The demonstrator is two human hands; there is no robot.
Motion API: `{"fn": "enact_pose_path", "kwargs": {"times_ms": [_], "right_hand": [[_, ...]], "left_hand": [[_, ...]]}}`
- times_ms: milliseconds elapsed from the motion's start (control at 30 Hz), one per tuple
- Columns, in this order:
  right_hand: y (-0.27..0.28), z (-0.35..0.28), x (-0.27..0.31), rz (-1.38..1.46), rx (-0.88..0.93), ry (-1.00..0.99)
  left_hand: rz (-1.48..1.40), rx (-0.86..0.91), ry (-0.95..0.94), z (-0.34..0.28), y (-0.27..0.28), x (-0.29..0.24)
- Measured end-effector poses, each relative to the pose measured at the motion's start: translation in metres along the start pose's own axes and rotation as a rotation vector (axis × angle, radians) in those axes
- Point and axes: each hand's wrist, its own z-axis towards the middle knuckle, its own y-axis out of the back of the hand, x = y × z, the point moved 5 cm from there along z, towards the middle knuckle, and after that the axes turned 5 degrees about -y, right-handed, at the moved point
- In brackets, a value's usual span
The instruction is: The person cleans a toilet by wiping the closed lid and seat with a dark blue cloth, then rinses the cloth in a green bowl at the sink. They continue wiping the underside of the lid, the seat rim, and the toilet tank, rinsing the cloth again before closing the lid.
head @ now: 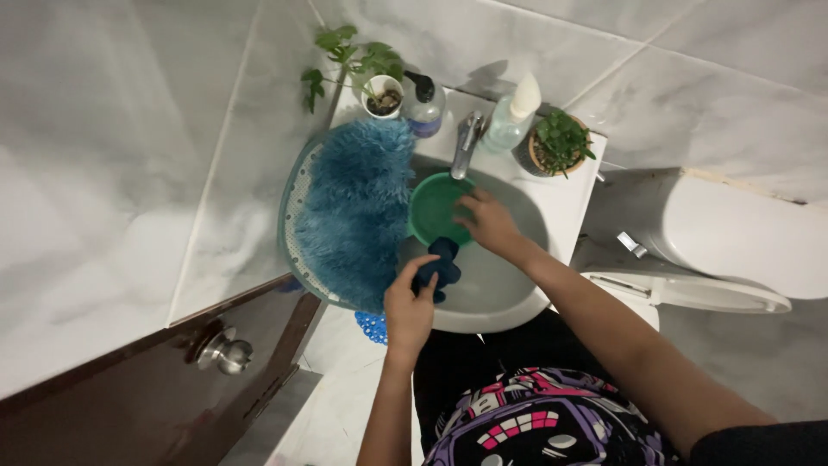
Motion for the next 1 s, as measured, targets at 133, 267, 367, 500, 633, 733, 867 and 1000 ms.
{"fn": "enact_pose_path", "kwargs": {"times_ms": [133,267,367,500,633,733,867,1000], "right_hand": [[0.019,-0.013,0.011,-0.146,-0.101,0.042],[0.042,-0.040,0.035,0.105,-0.027,0.108],[0.063,-0.065,0.061,0.444,0.077,0.080],[0.067,-0.102,0.094,0.442,0.115,0.219],[0.066,-0.132,0.118,0.394,-0.019,0.166],[0.063,-0.151,0.120,0.440,-0.164,0.110],[0.072,-0.176,0.110,0.600,-0.353,0.068],[0.084,-0.217,0.106,0.725,-0.472,-0.001]], "left_hand": [[0.014,-0.051,0.026,-0.002,0.003,-0.001],[-0.009,-0.095,-0.070,-0.008,0.006,-0.003],[-0.011,-0.116,-0.174,-0.014,0.010,-0.019],[-0.071,-0.098,-0.311,-0.028,0.023,-0.063],[-0.116,-0.040,-0.382,-0.042,0.052,-0.089],[-0.134,-0.028,-0.421,-0.043,0.069,-0.080],[-0.236,-0.012,-0.455,-0.038,0.091,-0.065],[-0.226,0.067,-0.481,-0.037,0.091,-0.058]]}}
